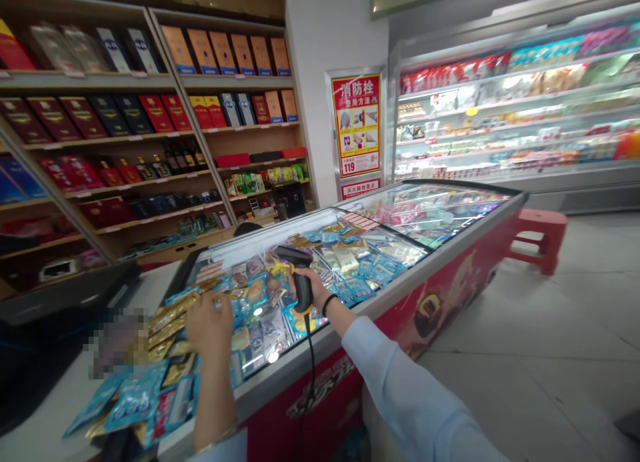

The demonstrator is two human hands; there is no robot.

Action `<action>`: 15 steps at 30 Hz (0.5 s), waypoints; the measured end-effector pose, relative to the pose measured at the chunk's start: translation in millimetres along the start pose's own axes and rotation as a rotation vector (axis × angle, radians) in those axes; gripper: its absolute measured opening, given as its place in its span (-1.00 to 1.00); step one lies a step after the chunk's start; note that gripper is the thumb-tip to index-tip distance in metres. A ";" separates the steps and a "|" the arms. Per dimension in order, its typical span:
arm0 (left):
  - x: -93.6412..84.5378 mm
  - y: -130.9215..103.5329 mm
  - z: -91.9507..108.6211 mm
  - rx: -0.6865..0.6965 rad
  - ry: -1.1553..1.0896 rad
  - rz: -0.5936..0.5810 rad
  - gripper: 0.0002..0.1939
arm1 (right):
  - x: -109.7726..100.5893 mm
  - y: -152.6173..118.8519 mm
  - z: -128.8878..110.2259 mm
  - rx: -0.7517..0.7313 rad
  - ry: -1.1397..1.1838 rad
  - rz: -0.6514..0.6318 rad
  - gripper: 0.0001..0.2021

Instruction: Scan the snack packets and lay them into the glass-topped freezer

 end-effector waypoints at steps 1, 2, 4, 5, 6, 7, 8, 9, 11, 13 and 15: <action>6.2 -3.8 15.9 0.010 -0.036 -0.027 -0.59 | -11.2 -1.5 -8.0 -0.028 -0.008 0.032 -0.77; 11.9 -7.4 31.8 0.020 -0.063 -0.058 -0.60 | -22.6 -2.3 -16.1 -0.054 -0.013 0.063 -0.77; 21.8 -13.2 62.4 0.052 -0.109 -0.121 -0.62 | -45.5 -2.6 -32.3 -0.087 -0.012 0.102 -0.78; 25.9 -15.2 76.6 0.071 -0.128 -0.149 -0.62 | -56.9 -2.4 -40.4 -0.096 -0.009 0.114 -0.78; 29.9 -16.8 89.7 0.086 -0.145 -0.174 -0.63 | -68.3 -1.9 -48.5 -0.108 -0.008 0.127 -0.78; 33.9 -18.2 101.8 0.101 -0.162 -0.196 -0.63 | -79.7 -1.5 -56.2 -0.120 -0.008 0.140 -0.78; 38.1 -19.8 113.0 0.115 -0.181 -0.217 -0.64 | -91.0 -1.0 -63.4 -0.132 -0.009 0.154 -0.78; 42.9 -21.7 123.5 0.127 -0.202 -0.238 -0.66 | -102.1 -0.6 -69.7 -0.143 -0.012 0.169 -0.77; 54.1 -27.1 143.2 0.150 -0.243 -0.272 -0.68 | -123.6 0.6 -79.1 -0.161 -0.014 0.206 -0.74; 68.1 -34.6 162.4 0.177 -0.279 -0.309 -0.69 | -144.2 2.7 -84.6 -0.180 -0.017 0.248 -0.72; 84.8 -42.6 181.0 0.198 -0.302 -0.357 -0.70 | -164.1 6.2 -87.4 -0.198 -0.023 0.287 -0.71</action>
Point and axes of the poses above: each hand's wrist, its own y-axis towards the middle knuckle, its own x-axis out of the palm, z = x × y, the point moved 3 cm from there along y, towards the middle knuckle, and after that the axes turned 13 degrees about z, right-handed, at the moved point
